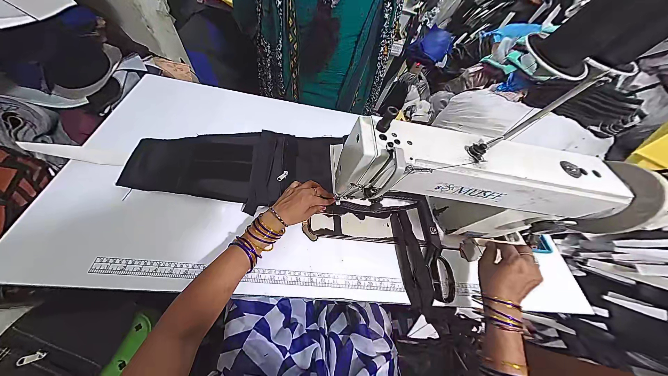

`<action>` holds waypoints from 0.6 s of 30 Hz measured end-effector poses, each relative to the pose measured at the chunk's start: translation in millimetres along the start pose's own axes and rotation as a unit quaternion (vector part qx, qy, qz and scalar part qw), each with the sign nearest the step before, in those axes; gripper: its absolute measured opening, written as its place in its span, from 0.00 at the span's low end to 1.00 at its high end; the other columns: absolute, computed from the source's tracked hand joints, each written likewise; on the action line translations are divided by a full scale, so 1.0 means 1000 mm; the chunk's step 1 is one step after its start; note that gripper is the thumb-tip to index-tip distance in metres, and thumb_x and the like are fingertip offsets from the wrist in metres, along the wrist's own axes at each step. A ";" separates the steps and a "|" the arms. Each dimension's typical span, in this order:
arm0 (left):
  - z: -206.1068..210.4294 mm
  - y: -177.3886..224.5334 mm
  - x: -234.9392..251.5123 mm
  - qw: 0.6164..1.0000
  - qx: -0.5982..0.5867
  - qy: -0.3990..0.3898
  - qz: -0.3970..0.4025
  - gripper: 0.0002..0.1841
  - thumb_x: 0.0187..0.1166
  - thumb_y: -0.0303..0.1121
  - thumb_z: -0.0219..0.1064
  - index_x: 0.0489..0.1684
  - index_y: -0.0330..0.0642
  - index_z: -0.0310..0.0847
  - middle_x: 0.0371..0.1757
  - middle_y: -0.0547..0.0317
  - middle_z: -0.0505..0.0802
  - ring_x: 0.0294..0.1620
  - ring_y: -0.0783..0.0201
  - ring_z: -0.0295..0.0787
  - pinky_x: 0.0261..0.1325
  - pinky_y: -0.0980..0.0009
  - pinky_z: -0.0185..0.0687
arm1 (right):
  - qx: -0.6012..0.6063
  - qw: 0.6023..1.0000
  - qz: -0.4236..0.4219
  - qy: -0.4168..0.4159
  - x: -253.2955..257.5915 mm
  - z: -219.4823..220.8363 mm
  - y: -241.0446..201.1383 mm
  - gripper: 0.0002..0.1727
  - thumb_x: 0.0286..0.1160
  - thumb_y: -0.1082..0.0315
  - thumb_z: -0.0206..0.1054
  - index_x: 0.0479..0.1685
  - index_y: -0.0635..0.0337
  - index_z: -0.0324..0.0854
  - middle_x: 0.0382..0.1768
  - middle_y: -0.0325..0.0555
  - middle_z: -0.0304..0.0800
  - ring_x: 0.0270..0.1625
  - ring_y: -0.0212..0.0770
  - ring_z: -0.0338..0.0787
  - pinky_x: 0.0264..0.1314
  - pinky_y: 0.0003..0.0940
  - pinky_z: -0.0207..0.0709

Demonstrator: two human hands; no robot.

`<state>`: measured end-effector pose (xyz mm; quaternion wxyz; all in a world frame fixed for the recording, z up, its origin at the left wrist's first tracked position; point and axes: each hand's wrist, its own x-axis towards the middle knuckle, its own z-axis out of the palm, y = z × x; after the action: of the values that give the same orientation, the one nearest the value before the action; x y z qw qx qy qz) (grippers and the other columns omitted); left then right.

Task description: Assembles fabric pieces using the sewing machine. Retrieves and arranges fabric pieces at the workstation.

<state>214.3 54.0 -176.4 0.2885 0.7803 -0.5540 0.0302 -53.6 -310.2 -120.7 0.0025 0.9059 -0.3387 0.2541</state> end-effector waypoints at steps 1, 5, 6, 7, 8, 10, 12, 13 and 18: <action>0.000 0.000 0.000 1.000 0.003 0.003 -0.004 0.15 0.84 0.35 0.61 0.60 0.52 0.94 0.66 0.59 0.93 0.72 0.49 0.84 0.60 0.43 0.75 | -0.010 1.000 0.002 0.005 -0.004 0.004 -0.004 0.19 0.84 0.69 0.56 0.49 0.80 0.86 0.57 0.84 0.84 0.64 0.81 0.84 0.67 0.72 0.70; 0.002 0.003 -0.001 1.000 -0.008 0.007 -0.007 0.14 0.84 0.36 0.62 0.57 0.52 0.95 0.65 0.59 0.94 0.72 0.50 0.84 0.61 0.44 0.74 | -0.005 1.000 0.031 -0.001 -0.017 0.013 -0.015 0.20 0.86 0.70 0.53 0.51 0.81 0.85 0.60 0.84 0.83 0.69 0.80 0.81 0.71 0.70 0.68; 0.002 0.006 -0.003 1.000 -0.017 -0.003 -0.015 0.15 0.84 0.36 0.61 0.59 0.53 0.94 0.67 0.59 0.93 0.73 0.50 0.83 0.63 0.43 0.72 | -0.001 1.000 0.022 0.002 -0.018 0.014 -0.014 0.19 0.85 0.70 0.54 0.51 0.80 0.86 0.59 0.83 0.84 0.68 0.80 0.82 0.71 0.70 0.69; 0.002 0.009 -0.007 1.000 -0.017 -0.012 -0.018 0.16 0.85 0.36 0.60 0.61 0.54 0.94 0.68 0.59 0.92 0.74 0.50 0.82 0.64 0.43 0.72 | 0.004 1.000 0.010 0.007 -0.019 0.015 -0.011 0.19 0.85 0.70 0.54 0.50 0.79 0.86 0.58 0.82 0.85 0.67 0.80 0.83 0.70 0.70 0.70; 0.002 0.011 -0.009 1.000 -0.014 -0.017 -0.018 0.17 0.85 0.37 0.60 0.62 0.55 0.93 0.68 0.59 0.92 0.74 0.50 0.82 0.64 0.43 0.71 | 0.008 1.000 0.000 0.010 -0.018 0.013 -0.007 0.19 0.85 0.70 0.55 0.50 0.78 0.87 0.57 0.82 0.85 0.66 0.80 0.83 0.69 0.71 0.70; 0.001 0.012 -0.009 1.000 -0.007 -0.024 -0.017 0.17 0.86 0.38 0.59 0.66 0.55 0.91 0.70 0.58 0.91 0.76 0.49 0.80 0.64 0.42 0.71 | 0.024 0.999 -0.025 0.013 -0.013 0.001 -0.001 0.19 0.85 0.68 0.57 0.50 0.77 0.88 0.57 0.82 0.86 0.65 0.81 0.83 0.69 0.72 0.69; 0.001 0.009 -0.009 1.000 0.001 -0.024 -0.015 0.18 0.87 0.39 0.59 0.67 0.55 0.90 0.72 0.60 0.90 0.77 0.50 0.80 0.65 0.43 0.71 | 0.060 0.997 -0.053 0.001 -0.015 -0.011 -0.002 0.18 0.84 0.68 0.59 0.50 0.78 0.88 0.55 0.82 0.87 0.64 0.81 0.84 0.69 0.74 0.68; 0.002 0.007 -0.007 1.000 0.001 -0.023 -0.015 0.17 0.87 0.39 0.59 0.67 0.55 0.90 0.72 0.60 0.90 0.77 0.50 0.80 0.66 0.43 0.70 | 0.077 0.994 -0.073 -0.012 -0.022 -0.016 -0.006 0.17 0.83 0.70 0.61 0.50 0.79 0.88 0.54 0.82 0.87 0.62 0.81 0.85 0.67 0.74 0.70; 0.000 0.001 0.000 1.000 0.011 -0.011 -0.023 0.17 0.86 0.36 0.60 0.67 0.53 0.90 0.72 0.58 0.90 0.76 0.48 0.80 0.66 0.40 0.69 | 0.131 0.973 -0.087 -0.168 -0.062 -0.014 -0.040 0.20 0.69 0.71 0.74 0.56 0.78 0.86 0.54 0.79 0.85 0.43 0.69 0.90 0.47 0.65 0.81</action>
<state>213.5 53.6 -176.2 0.2743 0.7962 -0.5388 0.0217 -75.3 -238.8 -130.9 -0.1507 0.9540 -0.2184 0.1396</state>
